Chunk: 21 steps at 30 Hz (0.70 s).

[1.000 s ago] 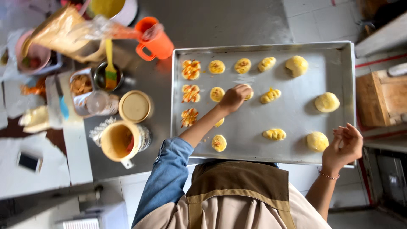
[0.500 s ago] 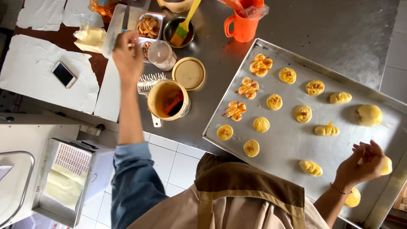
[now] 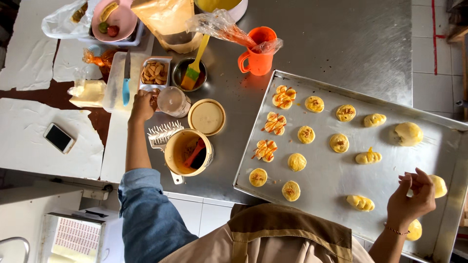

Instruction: The person brushes a glaze onto pieces of dough on a metal tray, pipes a red filling onto some of them, and sprinkles shredded cheese over the dough. Finally, they pick up the tray and slide it into a large oven.

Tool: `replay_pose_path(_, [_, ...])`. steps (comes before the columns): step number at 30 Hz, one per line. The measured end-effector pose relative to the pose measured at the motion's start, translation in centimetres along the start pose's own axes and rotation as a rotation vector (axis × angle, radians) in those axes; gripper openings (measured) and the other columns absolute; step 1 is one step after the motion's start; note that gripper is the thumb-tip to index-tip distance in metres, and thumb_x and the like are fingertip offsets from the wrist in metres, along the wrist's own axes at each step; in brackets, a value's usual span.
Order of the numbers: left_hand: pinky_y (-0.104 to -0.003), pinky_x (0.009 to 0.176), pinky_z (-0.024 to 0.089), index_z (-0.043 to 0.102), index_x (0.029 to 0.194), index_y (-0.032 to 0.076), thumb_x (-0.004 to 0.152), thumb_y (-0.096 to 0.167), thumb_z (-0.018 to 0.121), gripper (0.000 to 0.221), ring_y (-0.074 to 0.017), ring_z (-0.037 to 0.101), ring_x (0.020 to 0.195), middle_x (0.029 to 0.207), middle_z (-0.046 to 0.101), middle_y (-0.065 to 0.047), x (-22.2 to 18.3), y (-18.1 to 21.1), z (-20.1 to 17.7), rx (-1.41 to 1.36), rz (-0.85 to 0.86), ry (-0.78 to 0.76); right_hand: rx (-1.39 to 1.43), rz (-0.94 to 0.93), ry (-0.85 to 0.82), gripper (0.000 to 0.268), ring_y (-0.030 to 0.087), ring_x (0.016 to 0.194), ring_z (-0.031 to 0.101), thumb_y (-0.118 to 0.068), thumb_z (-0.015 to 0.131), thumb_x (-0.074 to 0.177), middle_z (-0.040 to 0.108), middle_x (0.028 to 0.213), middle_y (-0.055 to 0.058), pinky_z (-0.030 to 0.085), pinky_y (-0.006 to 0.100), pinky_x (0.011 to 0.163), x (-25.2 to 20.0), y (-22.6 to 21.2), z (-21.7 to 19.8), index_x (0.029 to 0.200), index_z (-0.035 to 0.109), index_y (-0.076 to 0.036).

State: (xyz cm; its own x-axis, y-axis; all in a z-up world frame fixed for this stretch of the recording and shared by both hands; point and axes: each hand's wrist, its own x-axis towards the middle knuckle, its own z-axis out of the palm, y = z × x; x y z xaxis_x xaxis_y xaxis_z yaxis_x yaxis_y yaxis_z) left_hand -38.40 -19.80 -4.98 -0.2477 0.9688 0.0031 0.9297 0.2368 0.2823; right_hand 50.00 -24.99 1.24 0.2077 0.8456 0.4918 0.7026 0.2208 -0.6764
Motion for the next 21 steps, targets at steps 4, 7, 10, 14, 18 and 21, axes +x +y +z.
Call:
replay_pose_path(4, [-0.048,0.103,0.047,0.069,0.124,0.011,0.079,0.005,0.079,0.046,-0.0419,0.055,0.119,0.125,0.057,-0.019,0.2,0.5,0.2,-0.01,0.053,0.111,-0.03,0.015,0.003,0.011,0.019,0.097,0.075,0.014,0.059,0.115,0.073,0.108,0.017,0.063,0.026,0.086,-0.5,-0.2,0.2,0.124,0.06,0.009])
replay_pose_path(7, [-0.047,0.098,0.05,0.071,0.114,0.008,0.079,0.003,0.078,0.036,-0.0402,0.06,0.113,0.116,0.062,-0.019,0.5,0.4,0.3,-0.067,0.091,0.16,-0.023,0.009,-0.007,0.008,0.019,0.098,0.075,0.012,0.062,0.118,0.072,0.108,0.017,0.063,0.026,0.087,-0.5,-0.5,0.7,0.125,0.06,0.009])
replay_pose_path(10, [-0.044,0.088,0.055,0.071,0.102,0.005,0.083,0.001,0.076,0.02,-0.0356,0.067,0.098,0.105,0.067,-0.016,0.5,0.3,0.6,-0.134,0.091,0.208,-0.033,0.002,-0.018,0.007,0.019,0.098,0.076,0.01,0.064,0.119,0.072,0.108,0.016,0.063,0.026,0.087,-0.3,-0.6,0.6,0.125,0.06,0.008])
replay_pose_path(14, [-0.04,0.07,0.057,0.069,0.088,0.0,0.078,0.008,0.088,0.023,-0.0281,0.069,0.073,0.087,0.07,-0.016,0.6,0.1,0.6,-0.247,0.003,0.325,-0.048,-0.003,-0.022,0.007,0.019,0.098,0.076,0.008,0.064,0.121,0.072,0.108,0.016,0.063,0.026,0.088,-0.3,-0.8,0.4,0.126,0.06,0.008])
replay_pose_path(18, [-0.035,0.072,0.058,0.073,0.092,0.002,0.085,0.002,0.078,0.009,-0.019,0.072,0.077,0.09,0.076,-0.013,0.4,0.5,0.5,-0.481,-0.221,0.406,-0.101,-0.005,-0.017,0.006,0.019,0.097,0.076,0.006,0.065,0.121,0.072,0.108,0.016,0.063,0.026,0.087,-0.2,-0.4,0.0,0.126,0.061,0.007])
replay_pose_path(21, [-0.026,0.068,0.065,0.073,0.09,0.007,0.081,0.002,0.075,0.011,-0.0135,0.076,0.075,0.09,0.076,-0.007,0.4,0.4,-0.9,-1.005,-0.542,0.441,-0.05,0.001,-0.009,0.011,0.019,0.097,0.075,0.003,0.062,0.117,0.071,0.108,0.016,0.063,0.026,0.087,-0.3,0.1,-0.3,0.126,0.061,0.008])
